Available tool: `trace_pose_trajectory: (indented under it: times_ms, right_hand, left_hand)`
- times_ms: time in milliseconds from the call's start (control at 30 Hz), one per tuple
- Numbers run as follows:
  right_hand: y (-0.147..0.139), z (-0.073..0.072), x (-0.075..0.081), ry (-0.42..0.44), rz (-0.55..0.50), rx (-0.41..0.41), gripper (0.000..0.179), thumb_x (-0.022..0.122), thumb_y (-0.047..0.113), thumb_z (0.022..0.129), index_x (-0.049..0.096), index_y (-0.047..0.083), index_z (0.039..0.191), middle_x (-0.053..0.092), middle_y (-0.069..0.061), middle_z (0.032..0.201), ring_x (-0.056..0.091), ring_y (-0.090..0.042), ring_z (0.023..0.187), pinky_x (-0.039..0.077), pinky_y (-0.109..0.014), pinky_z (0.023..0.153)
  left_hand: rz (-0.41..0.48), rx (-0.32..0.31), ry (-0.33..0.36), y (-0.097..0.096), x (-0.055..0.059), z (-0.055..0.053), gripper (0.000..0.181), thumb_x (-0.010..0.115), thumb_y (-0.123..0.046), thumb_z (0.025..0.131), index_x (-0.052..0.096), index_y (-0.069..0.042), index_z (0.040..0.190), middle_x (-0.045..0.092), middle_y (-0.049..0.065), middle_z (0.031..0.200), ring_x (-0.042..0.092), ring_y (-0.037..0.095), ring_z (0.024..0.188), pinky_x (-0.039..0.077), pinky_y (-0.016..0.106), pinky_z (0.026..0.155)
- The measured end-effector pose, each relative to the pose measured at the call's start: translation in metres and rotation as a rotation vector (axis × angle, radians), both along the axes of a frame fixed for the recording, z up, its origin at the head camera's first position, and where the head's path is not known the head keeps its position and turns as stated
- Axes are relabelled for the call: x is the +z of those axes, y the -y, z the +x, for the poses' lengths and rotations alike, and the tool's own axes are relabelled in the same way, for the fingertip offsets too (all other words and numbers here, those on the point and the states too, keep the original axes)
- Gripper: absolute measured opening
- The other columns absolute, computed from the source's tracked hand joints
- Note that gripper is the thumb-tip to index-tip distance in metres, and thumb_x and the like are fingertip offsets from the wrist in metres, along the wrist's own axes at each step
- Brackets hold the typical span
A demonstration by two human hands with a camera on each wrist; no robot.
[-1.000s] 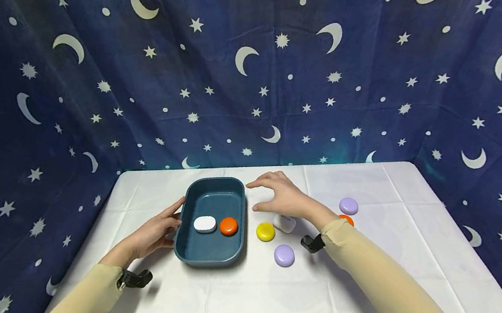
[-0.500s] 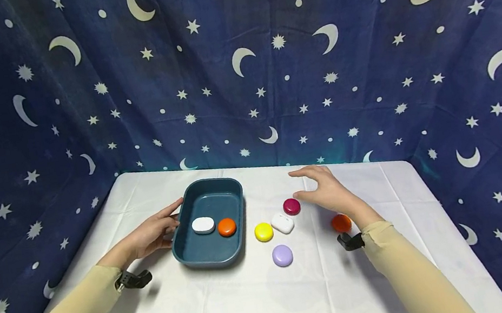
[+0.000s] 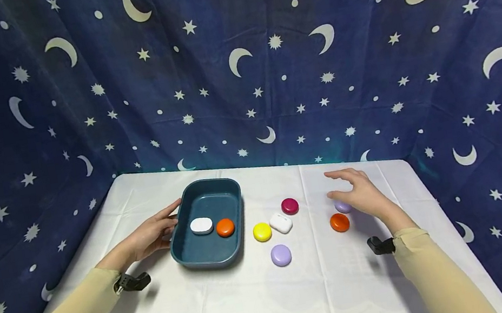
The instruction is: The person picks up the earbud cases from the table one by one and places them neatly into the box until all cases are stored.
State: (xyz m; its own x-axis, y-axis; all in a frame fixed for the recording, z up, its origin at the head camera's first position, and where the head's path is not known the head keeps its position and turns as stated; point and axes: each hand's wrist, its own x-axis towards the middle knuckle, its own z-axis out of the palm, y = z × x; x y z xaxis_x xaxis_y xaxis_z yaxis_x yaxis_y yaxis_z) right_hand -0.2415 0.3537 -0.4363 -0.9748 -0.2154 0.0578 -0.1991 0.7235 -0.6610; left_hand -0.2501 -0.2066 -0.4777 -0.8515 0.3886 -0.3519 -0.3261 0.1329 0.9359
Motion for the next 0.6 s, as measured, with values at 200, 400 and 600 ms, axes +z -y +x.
trace_pose_trajectory:
  times_ms: [200,400,600]
  right_hand:
    - [-0.018,0.004,-0.008,-0.028,0.007,0.015,0.06,0.073,0.032,0.096,0.054,0.008,0.148,0.049,-0.019,0.148,0.036,-0.043,0.138,0.027,-0.066,0.108]
    - [-0.034,0.007,-0.022,0.047,-0.002,-0.001,0.063,0.071,0.033,0.098,0.05,0.007,0.151,0.048,-0.022,0.148,0.035,-0.043,0.139,0.025,-0.068,0.109]
    - [-0.045,0.011,-0.036,0.126,0.005,-0.036,0.066,0.07,0.032,0.098,0.046,0.004,0.153,0.045,-0.027,0.15,0.038,-0.049,0.136,0.03,-0.069,0.106]
  left_hand:
    - [0.0,0.008,0.013,0.001,0.0,0.0,0.062,0.043,-0.017,0.11,0.022,-0.038,0.164,0.059,0.021,0.136,0.058,0.026,0.122,0.056,0.042,0.08]
    - [0.009,0.004,0.008,0.001,-0.001,0.001,0.062,0.044,-0.018,0.11,0.021,-0.037,0.164,0.06,0.022,0.135,0.06,0.026,0.121,0.056,0.042,0.08]
    - [0.027,-0.004,0.007,0.001,-0.002,0.0,0.062,0.044,-0.018,0.11,0.022,-0.038,0.164,0.056,0.022,0.139,0.06,0.024,0.121,0.056,0.043,0.081]
